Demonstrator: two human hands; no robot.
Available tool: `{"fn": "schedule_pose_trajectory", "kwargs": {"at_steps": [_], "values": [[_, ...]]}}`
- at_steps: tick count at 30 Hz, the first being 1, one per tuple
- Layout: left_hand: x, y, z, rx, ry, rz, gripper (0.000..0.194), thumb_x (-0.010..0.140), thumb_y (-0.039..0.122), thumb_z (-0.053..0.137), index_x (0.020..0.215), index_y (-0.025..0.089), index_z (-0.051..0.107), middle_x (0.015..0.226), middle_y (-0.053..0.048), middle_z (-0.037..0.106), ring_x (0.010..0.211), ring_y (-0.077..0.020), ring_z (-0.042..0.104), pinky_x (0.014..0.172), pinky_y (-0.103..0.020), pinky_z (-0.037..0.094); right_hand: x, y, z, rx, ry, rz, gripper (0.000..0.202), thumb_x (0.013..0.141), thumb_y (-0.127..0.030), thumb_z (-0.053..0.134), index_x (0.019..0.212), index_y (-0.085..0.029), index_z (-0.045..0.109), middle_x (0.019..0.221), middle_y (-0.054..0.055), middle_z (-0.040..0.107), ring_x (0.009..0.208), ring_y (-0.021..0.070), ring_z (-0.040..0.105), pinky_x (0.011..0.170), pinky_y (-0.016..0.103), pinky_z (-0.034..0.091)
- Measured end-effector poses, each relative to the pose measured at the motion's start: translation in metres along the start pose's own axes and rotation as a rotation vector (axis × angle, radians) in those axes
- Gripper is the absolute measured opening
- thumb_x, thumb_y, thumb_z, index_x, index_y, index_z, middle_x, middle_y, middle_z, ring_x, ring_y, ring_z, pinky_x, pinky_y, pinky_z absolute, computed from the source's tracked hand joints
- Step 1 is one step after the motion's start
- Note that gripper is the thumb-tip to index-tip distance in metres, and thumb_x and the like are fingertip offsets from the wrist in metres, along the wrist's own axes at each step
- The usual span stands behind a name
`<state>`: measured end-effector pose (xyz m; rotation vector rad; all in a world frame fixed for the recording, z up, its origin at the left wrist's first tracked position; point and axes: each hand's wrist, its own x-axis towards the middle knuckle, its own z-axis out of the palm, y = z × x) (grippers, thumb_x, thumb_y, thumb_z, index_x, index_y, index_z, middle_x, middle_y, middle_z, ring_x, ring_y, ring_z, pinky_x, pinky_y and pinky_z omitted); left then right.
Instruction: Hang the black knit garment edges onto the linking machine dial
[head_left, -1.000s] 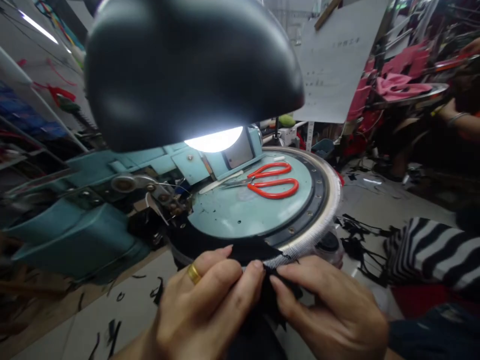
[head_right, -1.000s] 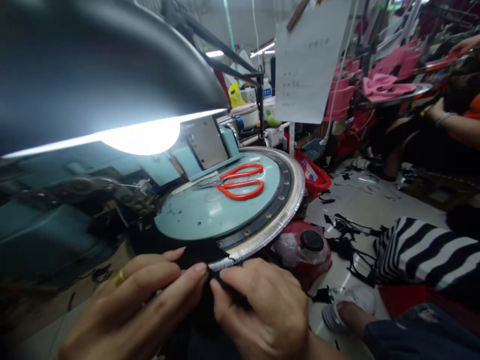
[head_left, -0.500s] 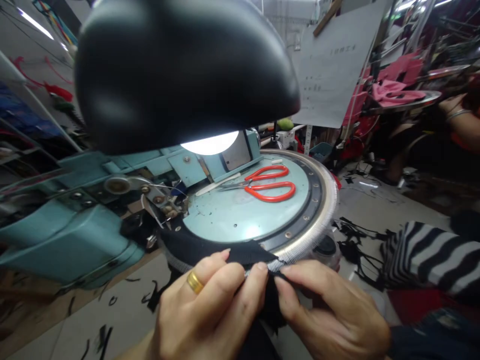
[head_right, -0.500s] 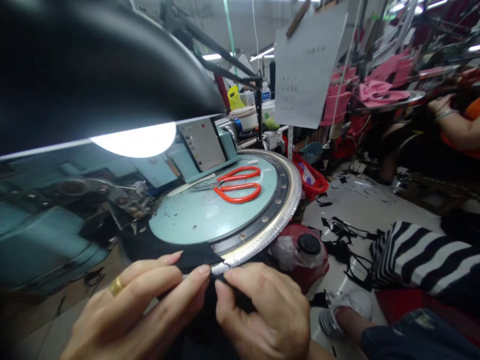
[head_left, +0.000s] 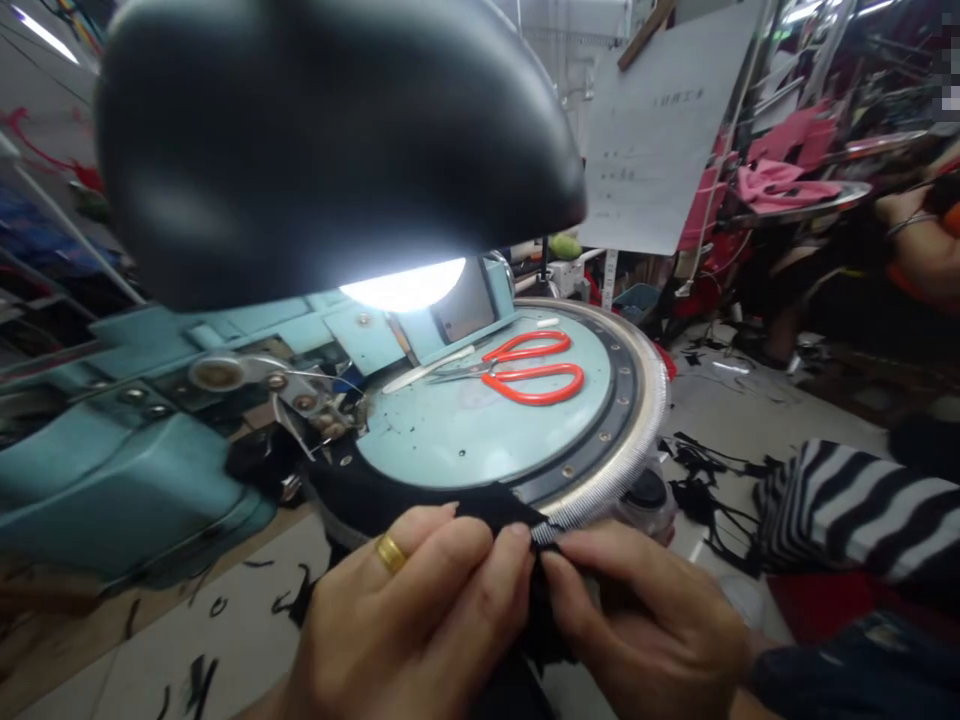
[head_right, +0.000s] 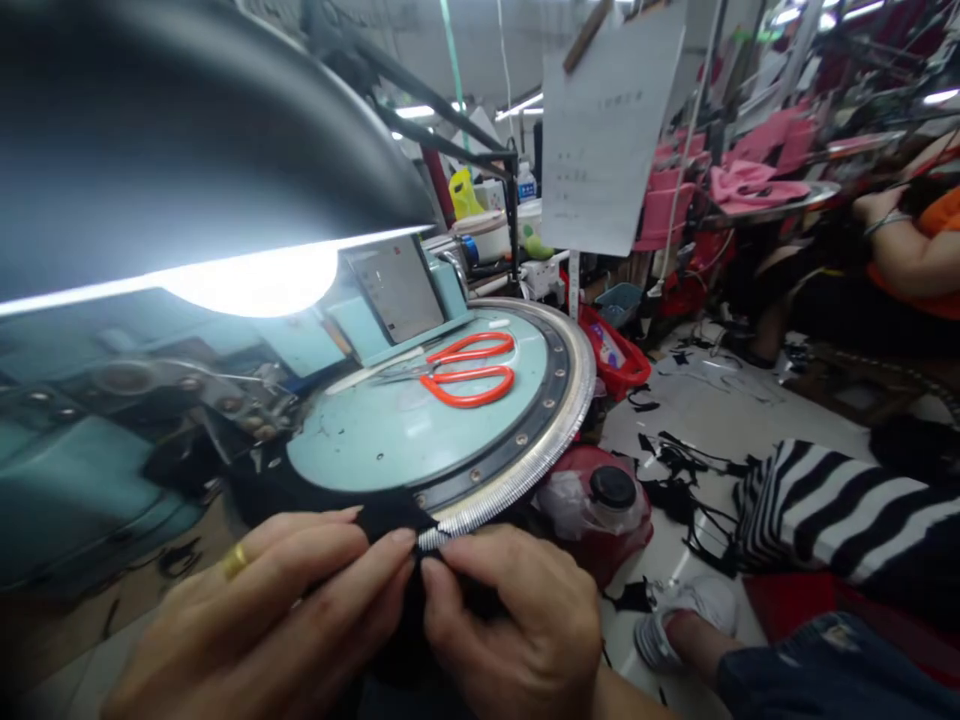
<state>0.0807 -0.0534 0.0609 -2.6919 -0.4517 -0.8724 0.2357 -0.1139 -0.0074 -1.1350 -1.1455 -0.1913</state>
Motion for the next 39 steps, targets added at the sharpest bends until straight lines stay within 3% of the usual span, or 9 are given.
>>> {"fn": "schedule_pose_trajectory", "kwargs": {"at_steps": [4,9,17,20,25,29,33,37,39], "values": [[-0.001,-0.002,0.001,0.013,0.02,0.031,0.022,0.1,0.023,0.051,0.099,0.021,0.073,0.081,0.001,0.07,0.083,-0.0125,0.064,0.08,-0.021,0.053,-0.002,0.001,0.002,-0.009,0.021,0.017,0.006,0.08,-0.015,0.07,0.077,-0.02,0.068,0.066,-0.005,0.073,0.055,0.0071,0.069,0.062,0.011,0.055],[0.001,-0.003,0.002,-0.045,0.036,0.025,0.017,0.097,0.019,0.056,0.1,0.018,0.073,0.08,-0.001,0.067,0.076,-0.012,0.058,0.067,-0.02,0.051,-0.004,0.003,0.001,0.051,-0.006,0.038,0.006,0.08,-0.014,0.07,0.078,-0.019,0.069,0.067,-0.005,0.073,0.057,0.0072,0.069,0.062,0.011,0.055],[-0.002,-0.007,0.004,-0.06,0.051,0.082,0.018,0.095,0.014,0.057,0.105,0.013,0.072,0.085,-0.004,0.064,0.079,-0.0138,0.057,0.069,-0.023,0.05,-0.001,0.005,-0.003,0.169,-0.084,0.072,0.007,0.081,-0.012,0.072,0.081,-0.019,0.07,0.071,-0.005,0.073,0.06,0.0064,0.069,0.065,0.009,0.055],[-0.004,-0.006,0.005,-0.1,0.019,0.051,0.017,0.093,0.015,0.059,0.103,0.016,0.072,0.085,-0.003,0.063,0.079,-0.0138,0.058,0.067,-0.023,0.05,-0.001,0.009,-0.003,0.157,-0.086,0.026,0.006,0.082,-0.013,0.071,0.082,-0.019,0.07,0.071,-0.004,0.074,0.06,0.0072,0.07,0.064,0.011,0.055],[-0.008,-0.004,0.005,-0.181,0.117,-0.019,0.016,0.09,0.012,0.062,0.1,0.018,0.072,0.08,-0.001,0.063,0.074,-0.0126,0.059,0.071,-0.023,0.054,-0.006,0.012,-0.001,0.153,-0.046,-0.073,0.014,0.08,-0.006,0.069,0.09,-0.017,0.069,0.072,0.0,0.074,0.061,0.0113,0.07,0.063,0.018,0.058],[-0.011,-0.005,0.001,-0.09,-0.005,-0.002,0.021,0.097,0.019,0.054,0.104,0.022,0.073,0.086,-0.001,0.069,0.088,-0.0142,0.064,0.086,-0.024,0.054,-0.008,0.01,0.001,0.126,-0.008,-0.036,0.013,0.08,-0.008,0.069,0.089,-0.018,0.069,0.072,-0.001,0.074,0.06,0.011,0.071,0.062,0.017,0.057],[-0.011,-0.006,-0.001,-0.046,-0.023,0.005,0.021,0.099,0.021,0.053,0.104,0.02,0.074,0.088,-0.001,0.07,0.082,-0.0124,0.063,0.072,-0.021,0.052,-0.007,0.007,0.0,0.037,0.011,0.005,0.007,0.081,-0.014,0.071,0.082,-0.02,0.069,0.07,-0.004,0.074,0.057,0.0089,0.069,0.061,0.014,0.055],[-0.009,-0.01,0.002,-0.022,-0.028,0.105,0.022,0.096,0.018,0.055,0.108,0.02,0.073,0.09,-0.003,0.068,0.092,-0.0164,0.06,0.076,-0.024,0.052,-0.005,0.006,-0.001,0.044,-0.013,0.035,0.006,0.081,-0.015,0.071,0.08,-0.021,0.069,0.07,-0.004,0.074,0.057,0.0094,0.07,0.06,0.014,0.056],[-0.008,-0.011,0.003,-0.038,-0.032,0.099,0.02,0.095,0.02,0.058,0.109,0.02,0.073,0.086,-0.003,0.067,0.087,-0.016,0.06,0.07,-0.023,0.051,-0.005,0.007,-0.001,0.059,-0.028,0.046,0.007,0.081,-0.014,0.071,0.081,-0.021,0.069,0.07,-0.005,0.074,0.058,0.0092,0.069,0.061,0.014,0.056]]}}
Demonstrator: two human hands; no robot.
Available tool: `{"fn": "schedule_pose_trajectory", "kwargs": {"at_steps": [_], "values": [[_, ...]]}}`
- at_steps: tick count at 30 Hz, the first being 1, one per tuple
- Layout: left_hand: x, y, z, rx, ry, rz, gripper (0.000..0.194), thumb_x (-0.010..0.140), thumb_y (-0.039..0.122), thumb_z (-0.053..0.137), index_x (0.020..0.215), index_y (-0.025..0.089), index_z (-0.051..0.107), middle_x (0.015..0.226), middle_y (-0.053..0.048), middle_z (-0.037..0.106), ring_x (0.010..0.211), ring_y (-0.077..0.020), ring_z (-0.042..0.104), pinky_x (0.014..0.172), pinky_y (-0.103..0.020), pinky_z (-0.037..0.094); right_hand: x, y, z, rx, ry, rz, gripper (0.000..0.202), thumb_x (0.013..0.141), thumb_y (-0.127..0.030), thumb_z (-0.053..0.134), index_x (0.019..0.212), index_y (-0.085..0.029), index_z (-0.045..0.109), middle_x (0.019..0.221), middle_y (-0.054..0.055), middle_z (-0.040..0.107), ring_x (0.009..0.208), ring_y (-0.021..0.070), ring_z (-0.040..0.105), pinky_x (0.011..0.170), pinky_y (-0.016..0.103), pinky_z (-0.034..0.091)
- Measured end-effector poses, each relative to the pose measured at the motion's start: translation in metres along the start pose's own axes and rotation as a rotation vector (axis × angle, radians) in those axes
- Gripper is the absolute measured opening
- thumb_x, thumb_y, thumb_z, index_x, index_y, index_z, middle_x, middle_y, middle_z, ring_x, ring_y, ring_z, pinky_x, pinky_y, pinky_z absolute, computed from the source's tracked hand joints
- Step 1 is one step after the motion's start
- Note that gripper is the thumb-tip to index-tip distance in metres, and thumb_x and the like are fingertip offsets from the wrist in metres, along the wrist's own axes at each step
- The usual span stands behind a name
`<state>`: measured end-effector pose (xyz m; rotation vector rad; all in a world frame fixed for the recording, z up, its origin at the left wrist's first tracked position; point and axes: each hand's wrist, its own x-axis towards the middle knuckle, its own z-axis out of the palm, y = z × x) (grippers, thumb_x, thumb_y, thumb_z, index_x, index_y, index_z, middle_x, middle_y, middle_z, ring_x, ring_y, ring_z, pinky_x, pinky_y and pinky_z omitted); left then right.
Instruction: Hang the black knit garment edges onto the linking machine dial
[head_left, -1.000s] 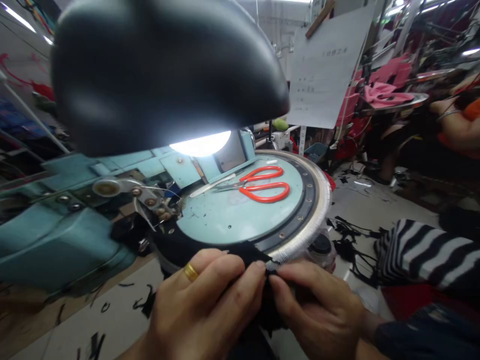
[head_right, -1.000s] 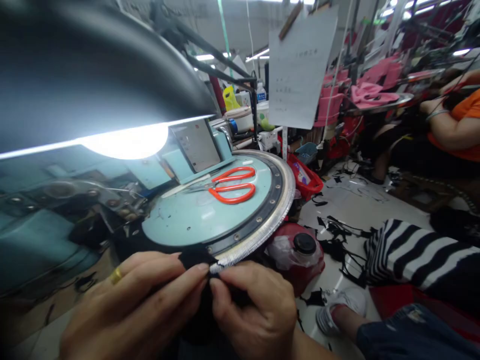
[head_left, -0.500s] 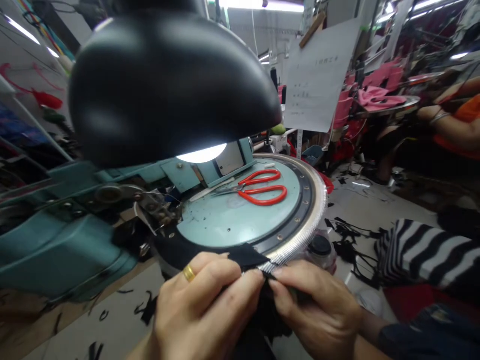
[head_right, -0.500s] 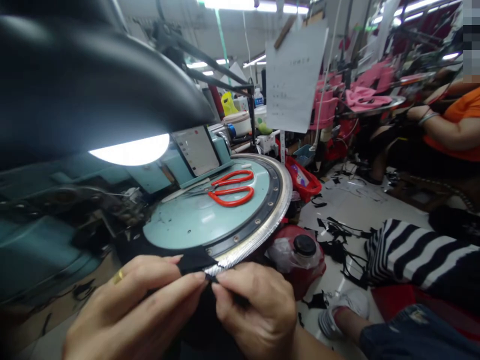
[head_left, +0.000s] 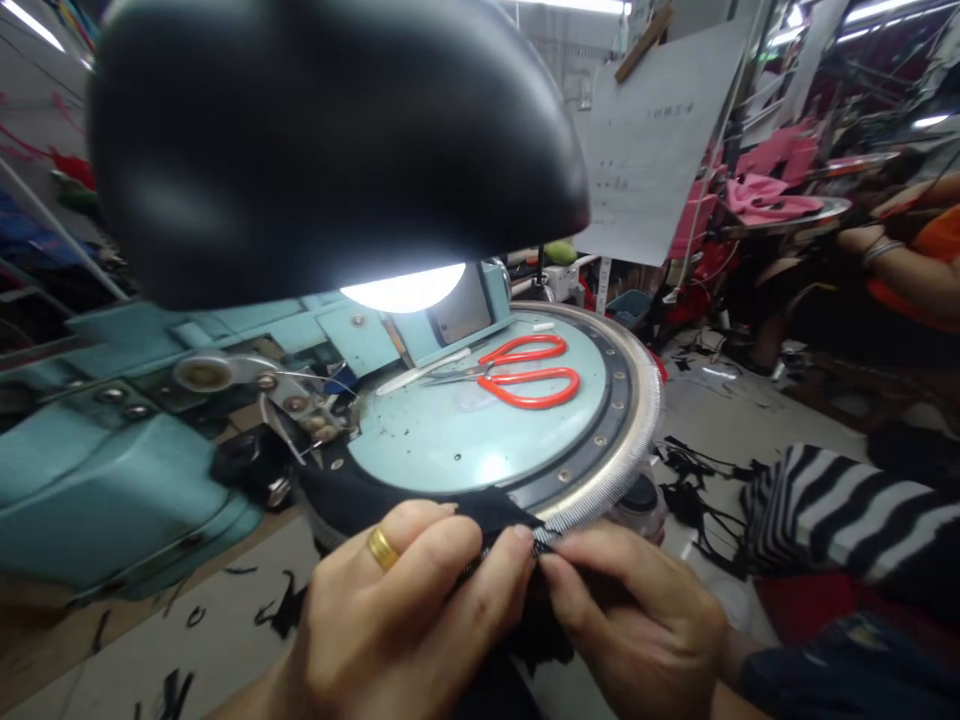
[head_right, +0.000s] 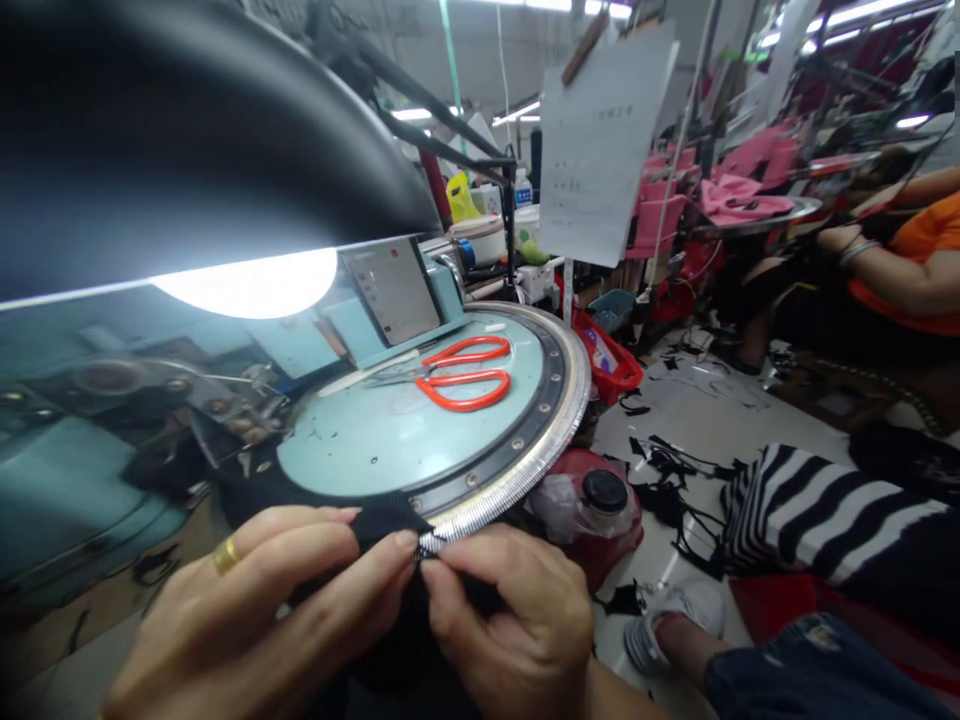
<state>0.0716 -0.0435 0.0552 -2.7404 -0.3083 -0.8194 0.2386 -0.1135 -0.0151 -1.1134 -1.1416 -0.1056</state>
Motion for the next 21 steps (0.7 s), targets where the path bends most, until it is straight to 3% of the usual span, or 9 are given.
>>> {"fn": "schedule_pose_trajectory", "kwargs": {"at_steps": [10,14,21], "values": [[0.0032,0.0053,-0.0011,-0.157,0.02,-0.121,0.02,0.09,0.012,0.063,0.107,0.019,0.072,0.083,-0.002,0.067,0.077,-0.0142,0.061,0.068,-0.026,0.053,-0.0008,0.0017,-0.0013,0.139,-0.07,0.03,0.01,0.08,-0.009,0.068,0.083,-0.019,0.068,0.07,-0.004,0.072,0.059,0.0084,0.067,0.06,0.015,0.055],[0.0065,0.0044,-0.0022,-0.052,0.049,-0.063,0.017,0.097,0.019,0.056,0.099,0.018,0.073,0.077,-0.001,0.07,0.073,-0.0131,0.064,0.069,-0.024,0.054,0.0019,-0.0005,0.0003,0.121,-0.053,0.033,0.011,0.078,-0.008,0.069,0.078,-0.019,0.067,0.067,-0.005,0.07,0.056,0.0077,0.066,0.059,0.014,0.054],[0.0035,-0.0025,-0.0009,0.013,0.028,0.038,0.019,0.096,0.018,0.057,0.11,0.019,0.07,0.084,-0.001,0.071,0.086,-0.0145,0.064,0.08,-0.025,0.055,0.0049,0.0001,-0.001,0.139,-0.09,0.041,0.009,0.079,-0.009,0.068,0.079,-0.018,0.069,0.067,-0.004,0.071,0.056,0.0075,0.067,0.058,0.013,0.054]]}}
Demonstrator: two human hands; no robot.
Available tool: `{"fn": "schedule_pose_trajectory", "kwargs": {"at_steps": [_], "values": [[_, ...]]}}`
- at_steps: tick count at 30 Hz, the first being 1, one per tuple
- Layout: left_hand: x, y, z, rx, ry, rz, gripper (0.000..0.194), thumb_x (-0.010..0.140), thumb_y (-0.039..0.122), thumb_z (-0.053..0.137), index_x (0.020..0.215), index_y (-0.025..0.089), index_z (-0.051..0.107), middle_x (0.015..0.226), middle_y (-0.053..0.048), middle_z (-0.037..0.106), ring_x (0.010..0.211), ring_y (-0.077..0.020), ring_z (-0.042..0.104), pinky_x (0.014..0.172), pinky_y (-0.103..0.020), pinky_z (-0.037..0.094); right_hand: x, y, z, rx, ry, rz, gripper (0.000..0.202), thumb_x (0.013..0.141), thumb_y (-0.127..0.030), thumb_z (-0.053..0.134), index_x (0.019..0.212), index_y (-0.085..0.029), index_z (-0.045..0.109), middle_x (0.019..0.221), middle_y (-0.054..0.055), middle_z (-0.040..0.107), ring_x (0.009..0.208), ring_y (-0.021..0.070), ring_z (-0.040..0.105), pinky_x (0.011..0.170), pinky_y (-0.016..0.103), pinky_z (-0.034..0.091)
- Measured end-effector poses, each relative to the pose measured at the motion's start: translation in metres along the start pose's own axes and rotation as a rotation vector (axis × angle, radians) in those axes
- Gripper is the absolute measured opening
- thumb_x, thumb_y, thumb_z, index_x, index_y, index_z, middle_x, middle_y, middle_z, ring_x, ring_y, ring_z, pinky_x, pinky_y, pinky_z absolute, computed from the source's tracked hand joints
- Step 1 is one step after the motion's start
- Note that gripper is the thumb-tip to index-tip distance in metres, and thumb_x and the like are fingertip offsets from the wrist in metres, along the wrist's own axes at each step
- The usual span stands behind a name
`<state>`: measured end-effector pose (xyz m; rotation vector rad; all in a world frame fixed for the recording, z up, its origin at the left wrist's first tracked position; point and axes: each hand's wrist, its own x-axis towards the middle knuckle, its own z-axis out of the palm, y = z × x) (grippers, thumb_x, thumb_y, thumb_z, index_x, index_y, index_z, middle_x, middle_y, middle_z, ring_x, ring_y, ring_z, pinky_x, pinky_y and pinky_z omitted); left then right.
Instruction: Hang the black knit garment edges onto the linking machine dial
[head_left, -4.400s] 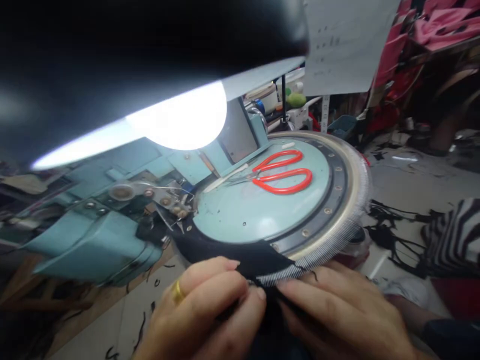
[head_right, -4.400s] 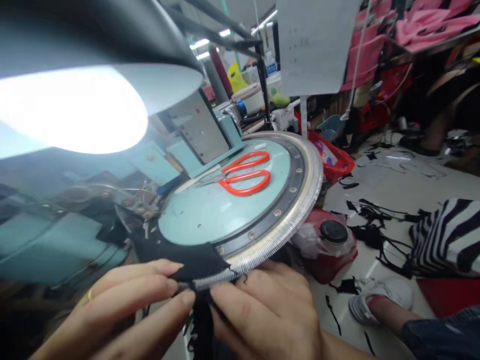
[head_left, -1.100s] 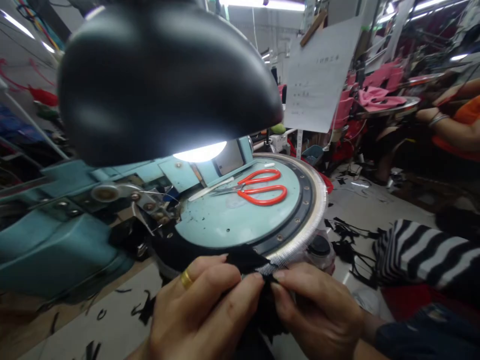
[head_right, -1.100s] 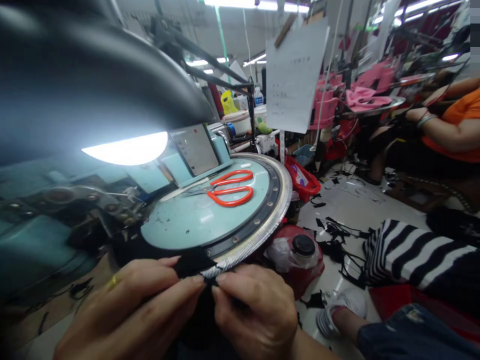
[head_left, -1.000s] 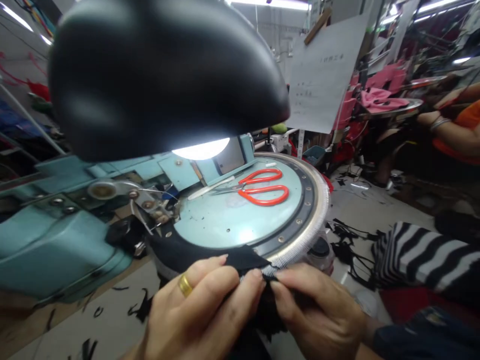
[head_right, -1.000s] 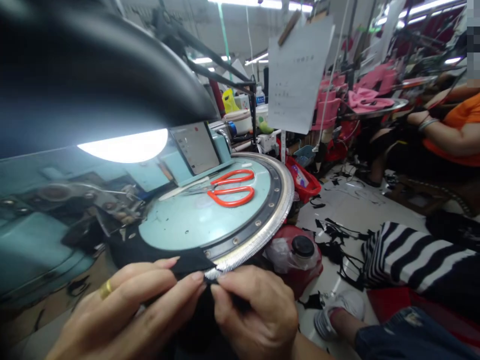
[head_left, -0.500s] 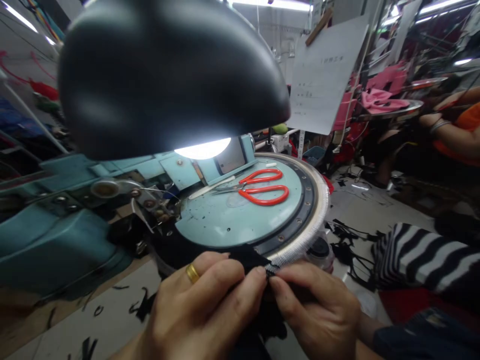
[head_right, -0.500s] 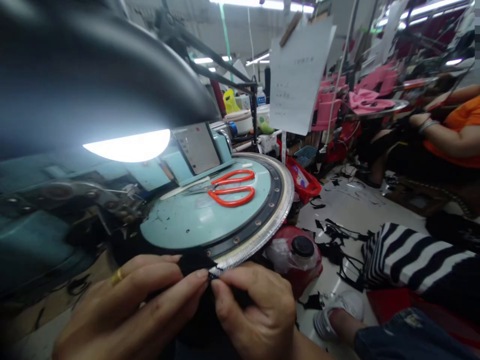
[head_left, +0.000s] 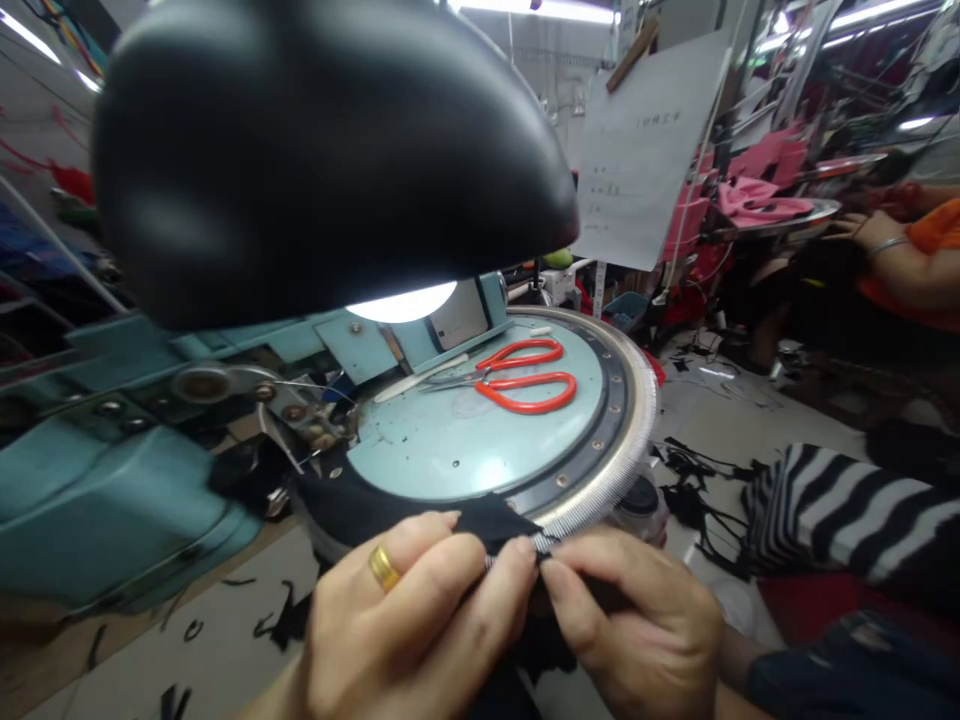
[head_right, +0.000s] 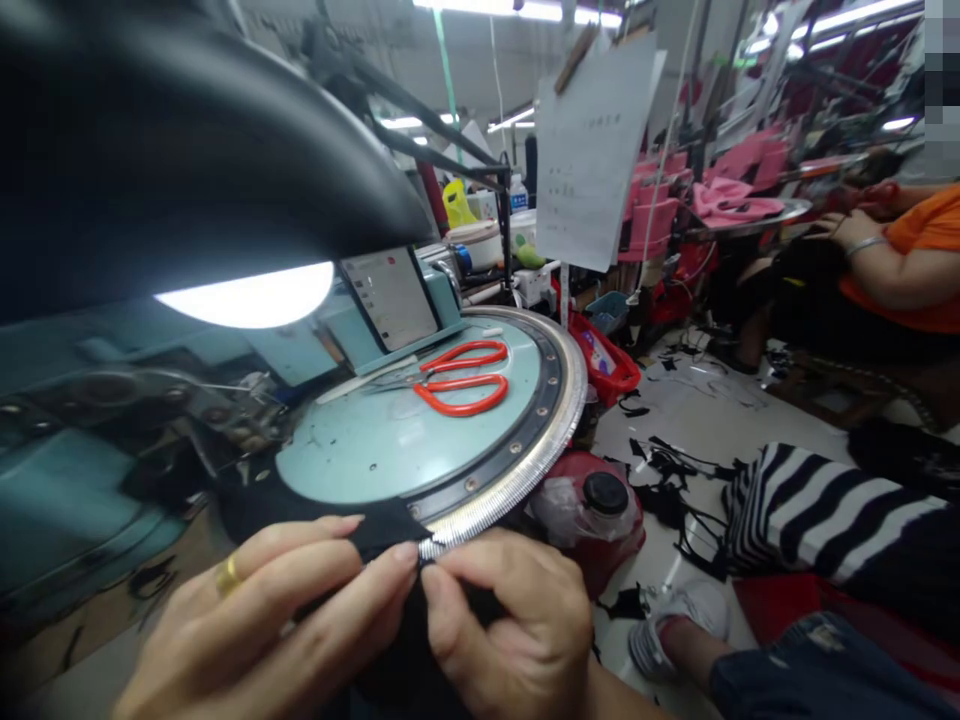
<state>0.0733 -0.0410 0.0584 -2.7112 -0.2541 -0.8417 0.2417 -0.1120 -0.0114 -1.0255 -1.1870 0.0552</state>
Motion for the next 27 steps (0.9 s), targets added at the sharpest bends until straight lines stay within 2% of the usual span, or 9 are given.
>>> {"fn": "schedule_pose_trajectory", "kwargs": {"at_steps": [7,12,14,16,18,19,21,24,27], "values": [[0.004,0.0,0.011,-0.013,0.06,0.018,0.018,0.094,0.016,0.057,0.107,0.018,0.07,0.077,-0.002,0.064,0.072,-0.0138,0.061,0.064,-0.025,0.052,-0.001,-0.002,0.001,0.046,-0.029,0.025,0.01,0.082,-0.009,0.065,0.078,-0.017,0.07,0.067,-0.003,0.071,0.057,0.009,0.067,0.059,0.015,0.053],[0.016,-0.003,0.011,-0.125,0.151,-0.061,0.009,0.084,0.016,0.069,0.092,0.019,0.073,0.071,0.0,0.06,0.065,-0.0126,0.054,0.062,-0.025,0.047,-0.011,0.007,0.007,0.082,-0.035,0.14,0.031,0.093,-0.021,0.057,0.063,-0.016,0.064,0.054,-0.003,0.06,0.046,0.0088,0.057,0.046,0.017,0.044],[0.028,-0.006,0.006,-0.274,0.029,-0.2,0.004,0.084,0.024,0.072,0.085,0.022,0.074,0.073,0.0,0.063,0.068,-0.0131,0.058,0.064,-0.025,0.047,-0.016,0.011,0.006,0.079,-0.042,0.169,0.033,0.095,-0.025,0.056,0.063,-0.016,0.063,0.054,-0.002,0.06,0.047,0.0098,0.058,0.045,0.018,0.043],[0.043,-0.01,0.002,-0.357,-0.184,-0.377,0.018,0.08,0.039,0.075,0.074,0.023,0.073,0.069,0.001,0.065,0.065,-0.0131,0.06,0.059,-0.023,0.045,-0.02,0.012,0.0,0.054,-0.048,0.15,0.028,0.096,-0.025,0.053,0.073,-0.017,0.067,0.061,-0.001,0.065,0.054,0.0117,0.063,0.051,0.019,0.048],[0.057,-0.014,-0.001,-0.338,-0.391,-0.496,0.027,0.076,0.047,0.077,0.07,0.022,0.07,0.064,0.003,0.065,0.06,-0.0136,0.06,0.052,-0.023,0.041,-0.022,0.011,-0.01,-0.007,-0.027,0.07,0.021,0.096,-0.021,0.052,0.087,-0.018,0.07,0.071,0.0,0.069,0.062,0.0129,0.067,0.057,0.02,0.052],[0.062,-0.015,-0.002,-0.271,-0.415,-0.52,0.023,0.078,0.044,0.075,0.074,0.022,0.07,0.064,0.003,0.066,0.059,-0.0143,0.06,0.051,-0.023,0.041,-0.022,0.01,-0.016,-0.054,-0.007,0.003,0.018,0.095,-0.019,0.052,0.093,-0.019,0.07,0.077,0.0,0.071,0.067,0.0134,0.069,0.061,0.021,0.054],[0.064,-0.017,-0.007,-0.056,-0.278,-0.508,0.009,0.085,0.027,0.067,0.091,0.022,0.071,0.079,-0.001,0.071,0.071,-0.0174,0.065,0.06,-0.026,0.046,-0.015,0.008,-0.029,-0.168,0.02,-0.18,0.017,0.092,-0.013,0.056,0.101,-0.02,0.069,0.086,0.001,0.074,0.076,0.0149,0.071,0.075,0.025,0.057],[0.049,-0.014,-0.023,0.094,0.005,-0.494,0.023,0.089,0.018,0.057,0.108,0.021,0.069,0.096,-0.005,0.073,0.088,-0.0198,0.067,0.076,-0.03,0.05,0.006,0.003,-0.042,-0.335,-0.061,-0.416,0.024,0.088,-0.012,0.064,0.11,-0.02,0.067,0.098,0.005,0.073,0.094,0.021,0.069,0.099,0.042,0.051],[0.032,-0.008,-0.037,-0.131,-0.085,-0.491,0.018,0.09,0.034,0.061,0.093,0.023,0.075,0.085,-0.001,0.073,0.08,-0.0168,0.067,0.071,-0.026,0.05,0.031,-0.003,-0.045,-0.45,-0.281,-0.421,0.023,0.09,-0.025,0.066,0.112,-0.02,0.069,0.102,0.009,0.07,0.1,0.0258,0.064,0.097,0.05,0.049]]}}
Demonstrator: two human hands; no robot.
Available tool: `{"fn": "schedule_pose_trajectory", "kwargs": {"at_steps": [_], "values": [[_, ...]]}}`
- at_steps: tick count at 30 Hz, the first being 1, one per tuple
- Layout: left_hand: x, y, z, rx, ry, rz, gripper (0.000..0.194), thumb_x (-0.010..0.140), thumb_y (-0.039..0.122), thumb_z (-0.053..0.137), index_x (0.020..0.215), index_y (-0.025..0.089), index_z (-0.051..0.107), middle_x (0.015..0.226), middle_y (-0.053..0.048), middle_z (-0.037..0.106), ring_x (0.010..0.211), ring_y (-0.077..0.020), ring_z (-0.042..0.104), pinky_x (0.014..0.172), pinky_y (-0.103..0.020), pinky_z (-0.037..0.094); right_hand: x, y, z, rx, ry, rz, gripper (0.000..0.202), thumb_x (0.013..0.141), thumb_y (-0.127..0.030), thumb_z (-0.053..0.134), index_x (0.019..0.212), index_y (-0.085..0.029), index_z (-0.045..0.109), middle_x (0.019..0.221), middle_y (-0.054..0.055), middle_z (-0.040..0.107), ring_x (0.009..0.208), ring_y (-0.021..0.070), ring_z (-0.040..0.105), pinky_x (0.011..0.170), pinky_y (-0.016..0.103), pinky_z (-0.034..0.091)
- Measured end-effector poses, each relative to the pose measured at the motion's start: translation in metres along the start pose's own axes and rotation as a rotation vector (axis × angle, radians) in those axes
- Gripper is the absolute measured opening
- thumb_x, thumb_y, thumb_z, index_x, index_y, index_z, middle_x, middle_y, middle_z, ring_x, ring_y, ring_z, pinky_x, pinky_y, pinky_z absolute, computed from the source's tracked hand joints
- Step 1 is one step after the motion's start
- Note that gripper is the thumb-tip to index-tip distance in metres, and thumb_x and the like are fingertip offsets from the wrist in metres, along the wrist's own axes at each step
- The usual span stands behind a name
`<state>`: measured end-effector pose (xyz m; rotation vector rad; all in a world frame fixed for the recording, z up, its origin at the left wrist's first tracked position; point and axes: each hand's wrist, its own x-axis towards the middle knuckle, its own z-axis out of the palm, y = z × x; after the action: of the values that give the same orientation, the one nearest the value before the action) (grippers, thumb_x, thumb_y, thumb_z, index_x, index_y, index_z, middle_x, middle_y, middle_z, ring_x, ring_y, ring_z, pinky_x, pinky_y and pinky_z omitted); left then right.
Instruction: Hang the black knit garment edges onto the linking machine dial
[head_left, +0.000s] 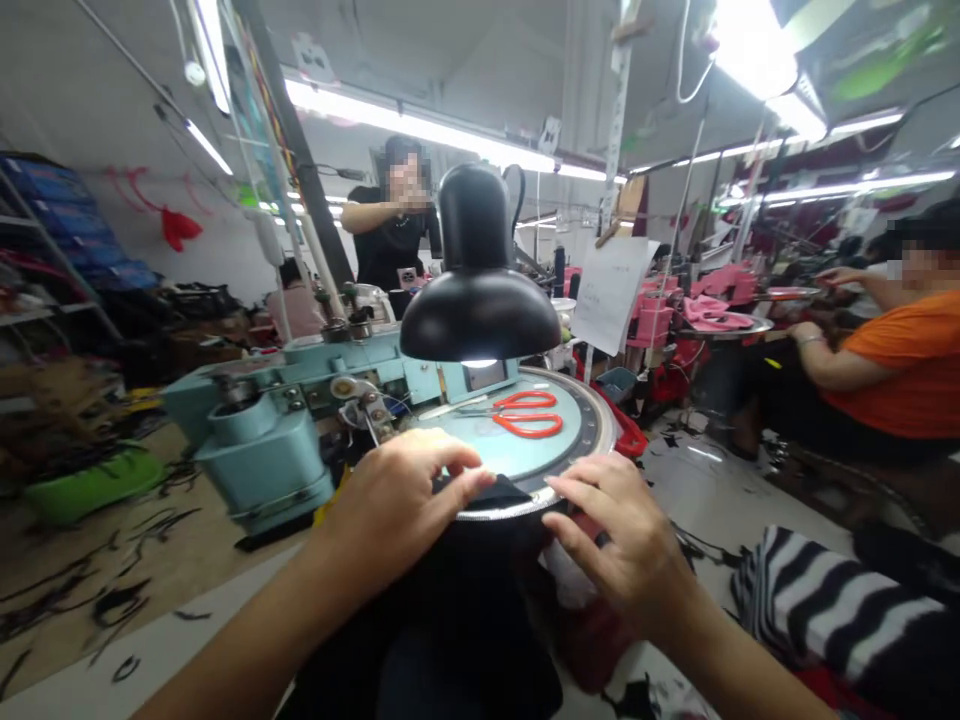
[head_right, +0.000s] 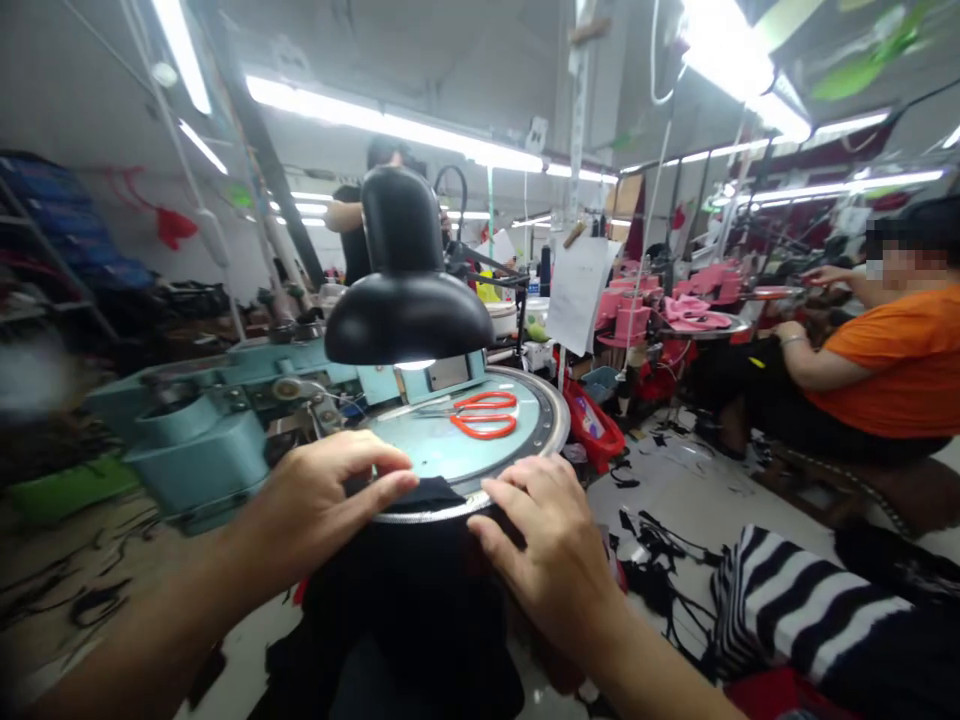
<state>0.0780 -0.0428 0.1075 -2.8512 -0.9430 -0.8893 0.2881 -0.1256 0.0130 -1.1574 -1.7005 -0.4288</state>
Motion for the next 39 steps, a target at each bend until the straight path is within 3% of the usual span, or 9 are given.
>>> {"fn": "schedule_pose_trajectory", "kwargs": {"at_steps": [4,9,13,16,19,22,26,31,39], "values": [[0.001,0.001,0.002,-0.061,-0.268,0.001,0.017,0.09,0.026,0.061,0.087,0.022,0.078,0.083,-0.002,0.073,0.079,-0.0158,0.066,0.071,-0.024,0.047,0.018,0.001,-0.003,0.129,-0.156,0.041,0.011,0.093,-0.025,0.064,0.095,-0.022,0.074,0.091,0.005,0.068,0.087,0.0206,0.063,0.086,0.041,0.052],[0.022,0.002,0.008,-0.13,-0.362,-0.035,0.024,0.091,0.029,0.056,0.078,0.016,0.071,0.074,-0.001,0.07,0.07,-0.0142,0.061,0.064,-0.023,0.042,0.012,-0.003,-0.006,0.13,-0.094,0.041,0.01,0.093,-0.018,0.06,0.088,-0.02,0.069,0.088,0.004,0.068,0.084,0.0192,0.063,0.102,0.048,0.044],[0.028,0.01,0.006,-0.155,-0.299,-0.033,0.024,0.091,0.03,0.055,0.077,0.016,0.069,0.073,0.0,0.067,0.068,-0.0134,0.059,0.063,-0.024,0.041,0.004,-0.007,-0.001,0.021,0.057,0.014,0.009,0.091,-0.019,0.062,0.097,-0.017,0.068,0.096,0.009,0.068,0.095,0.0242,0.063,0.103,0.052,0.042],[0.027,0.014,0.008,-0.182,-0.237,-0.003,0.019,0.09,0.027,0.057,0.079,0.016,0.069,0.076,-0.001,0.068,0.071,-0.0137,0.061,0.066,-0.024,0.043,0.003,-0.008,0.003,-0.03,0.017,0.037,0.017,0.09,-0.023,0.065,0.106,-0.017,0.069,0.101,0.01,0.068,0.098,0.0262,0.062,0.099,0.053,0.043],[0.017,0.012,0.015,-0.2,-0.123,0.078,0.016,0.091,0.024,0.06,0.079,0.017,0.069,0.077,0.0,0.067,0.072,-0.0139,0.062,0.067,-0.025,0.045,0.001,-0.008,0.006,0.008,0.036,-0.037,0.01,0.09,-0.014,0.064,0.093,-0.02,0.07,0.088,0.003,0.07,0.085,0.0198,0.063,0.104,0.052,0.039],[-0.004,0.008,0.028,-0.136,0.055,0.236,0.013,0.092,0.021,0.06,0.083,0.017,0.068,0.082,-0.002,0.067,0.077,-0.0154,0.061,0.072,-0.027,0.048,-0.007,-0.013,0.01,0.036,0.178,-0.063,0.011,0.085,-0.007,0.067,0.088,-0.018,0.069,0.083,0.004,0.069,0.082,0.0188,0.063,0.096,0.043,0.047],[-0.033,0.001,0.046,0.003,0.325,0.504,0.012,0.085,0.009,0.069,0.096,0.014,0.068,0.084,-0.005,0.068,0.078,-0.0164,0.058,0.075,-0.031,0.05,-0.017,-0.025,0.021,0.323,0.192,0.379,0.012,0.088,-0.019,0.064,0.076,-0.016,0.066,0.075,0.004,0.065,0.07,0.0155,0.061,0.065,0.027,0.05],[-0.04,-0.01,0.053,0.1,0.386,0.671,0.022,0.08,0.005,0.073,0.101,0.009,0.069,0.086,-0.007,0.071,0.079,-0.0174,0.06,0.072,-0.035,0.047,-0.009,-0.034,0.036,0.949,0.002,0.984,0.04,0.085,-0.05,0.067,0.066,-0.015,0.065,0.055,0.0,0.058,0.047,0.0092,0.049,0.047,0.022,0.037],[-0.033,-0.013,0.049,0.073,0.33,0.708,0.019,0.082,0.004,0.072,0.1,0.007,0.069,0.087,-0.007,0.07,0.082,-0.0171,0.06,0.074,-0.035,0.05,-0.012,-0.03,0.044,1.28,0.162,1.09,0.032,0.071,-0.039,0.081,0.06,-0.014,0.063,0.049,-0.003,0.054,0.046,0.0055,0.042,0.047,0.018,0.03]]}}
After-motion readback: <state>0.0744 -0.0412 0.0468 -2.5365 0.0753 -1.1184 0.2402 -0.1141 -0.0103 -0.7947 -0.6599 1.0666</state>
